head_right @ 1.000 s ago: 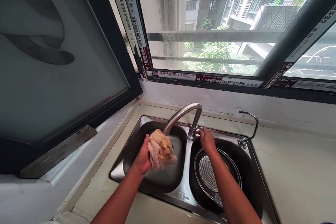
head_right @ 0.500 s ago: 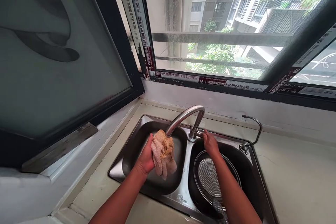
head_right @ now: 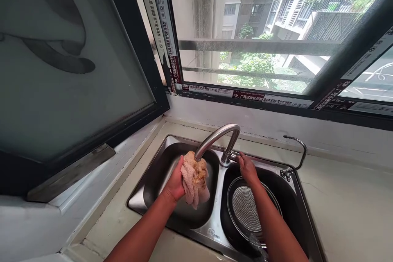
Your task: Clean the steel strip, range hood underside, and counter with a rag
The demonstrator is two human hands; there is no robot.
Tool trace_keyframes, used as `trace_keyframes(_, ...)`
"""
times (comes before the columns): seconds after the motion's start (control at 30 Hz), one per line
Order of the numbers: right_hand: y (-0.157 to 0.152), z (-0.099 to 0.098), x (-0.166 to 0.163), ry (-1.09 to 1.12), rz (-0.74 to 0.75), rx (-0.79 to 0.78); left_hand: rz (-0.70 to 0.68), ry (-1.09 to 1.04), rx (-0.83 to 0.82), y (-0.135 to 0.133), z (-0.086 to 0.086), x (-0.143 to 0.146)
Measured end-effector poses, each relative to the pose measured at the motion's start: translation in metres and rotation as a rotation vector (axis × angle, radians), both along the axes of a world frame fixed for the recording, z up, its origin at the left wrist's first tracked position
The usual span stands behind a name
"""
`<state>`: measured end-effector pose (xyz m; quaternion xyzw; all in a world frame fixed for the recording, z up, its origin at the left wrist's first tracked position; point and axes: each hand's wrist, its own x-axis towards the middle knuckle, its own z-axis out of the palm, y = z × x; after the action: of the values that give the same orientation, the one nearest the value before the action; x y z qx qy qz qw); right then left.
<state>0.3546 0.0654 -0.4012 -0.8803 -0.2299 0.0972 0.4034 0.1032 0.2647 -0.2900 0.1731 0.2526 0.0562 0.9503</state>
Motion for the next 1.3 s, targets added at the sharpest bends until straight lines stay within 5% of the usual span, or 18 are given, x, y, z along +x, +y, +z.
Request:
trace_keyframes(0.57,-0.001,0.002,-0.001,0.028,-0.025,0.020,-0.073,0.066,-0.005,-0.007,-0.018,-0.006)
trace_keyframes(0.67,-0.004,0.014,-0.006,0.030,-0.060,-0.005,-0.082,0.075,0.007,-0.008,-0.017,-0.008)
trace_keyframes(0.83,0.003,0.048,-0.045,-0.288,-0.294,0.020,-0.067,0.111,0.023,-0.008,-0.017,-0.010)
trace_keyframes(0.97,0.038,0.045,-0.091,0.154,0.073,0.246,-0.054,0.096,0.058,-0.007,-0.012,-0.010)
trace_keyframes(1.1,0.073,0.021,-0.130,0.693,0.253,0.328,-0.061,0.022,0.081,0.001,-0.004,-0.011)
trace_keyframes(1.2,0.091,0.015,-0.145,0.861,0.362,0.384,-0.078,0.009,0.079,0.013,-0.008,-0.012)
trace_keyframes(1.3,0.107,0.024,-0.139,0.804,0.278,0.420,-0.034,0.055,0.070,0.024,-0.024,-0.016)
